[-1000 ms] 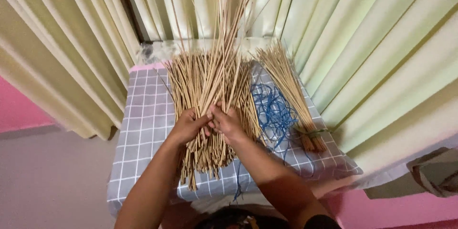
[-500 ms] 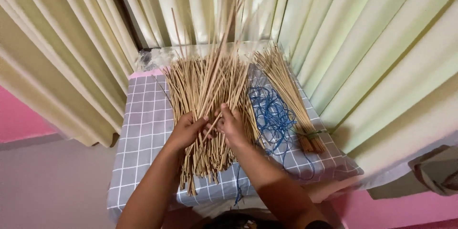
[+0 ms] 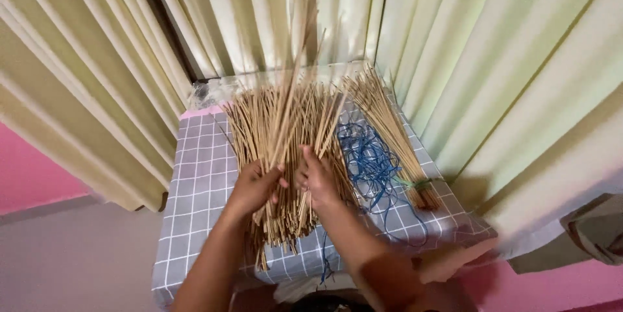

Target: Gathering thin wooden sticks from a pile and tying them into neat bundles using string.

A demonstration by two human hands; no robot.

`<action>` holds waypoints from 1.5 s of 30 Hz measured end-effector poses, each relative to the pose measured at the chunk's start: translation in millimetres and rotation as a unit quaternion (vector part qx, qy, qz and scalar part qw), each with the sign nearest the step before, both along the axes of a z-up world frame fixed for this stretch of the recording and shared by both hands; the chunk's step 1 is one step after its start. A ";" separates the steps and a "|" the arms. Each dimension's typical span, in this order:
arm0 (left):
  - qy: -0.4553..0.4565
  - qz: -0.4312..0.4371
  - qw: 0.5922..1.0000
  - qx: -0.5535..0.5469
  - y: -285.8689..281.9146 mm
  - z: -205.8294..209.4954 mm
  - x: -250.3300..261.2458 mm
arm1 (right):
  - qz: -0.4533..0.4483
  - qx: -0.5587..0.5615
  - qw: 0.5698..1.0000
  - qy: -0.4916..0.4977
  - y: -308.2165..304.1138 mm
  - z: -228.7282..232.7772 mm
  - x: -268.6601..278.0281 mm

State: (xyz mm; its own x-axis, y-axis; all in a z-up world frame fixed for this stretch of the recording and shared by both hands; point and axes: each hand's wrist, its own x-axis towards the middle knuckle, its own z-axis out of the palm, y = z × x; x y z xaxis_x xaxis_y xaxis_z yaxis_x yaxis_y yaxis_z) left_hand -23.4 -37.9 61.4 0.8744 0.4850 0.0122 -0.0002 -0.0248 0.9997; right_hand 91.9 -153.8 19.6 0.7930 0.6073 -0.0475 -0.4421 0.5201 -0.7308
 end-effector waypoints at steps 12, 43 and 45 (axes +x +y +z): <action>0.015 0.072 0.996 -0.042 -41.8 -16.8 -8.1 | 0.015 -0.123 0.992 -0.002 -4.4 -10.1 -11.6; 0.045 0.082 0.994 -0.060 -45.3 -46.2 -18.2 | -0.033 -0.132 0.987 -0.086 -7.3 -39.1 -6.4; 0.061 0.087 0.993 -0.053 -48.5 -45.0 -20.4 | -0.061 -0.131 0.982 -0.122 -16.4 -35.1 -1.7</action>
State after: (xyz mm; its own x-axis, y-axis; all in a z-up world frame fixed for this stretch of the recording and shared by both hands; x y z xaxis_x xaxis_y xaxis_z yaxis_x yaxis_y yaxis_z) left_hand -43.8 -86.4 16.4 0.7691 0.6218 -0.1474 0.1162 0.0907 0.9891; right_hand 90.2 -170.2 -15.5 0.8668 0.4986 0.0107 -0.1836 0.3388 -0.9228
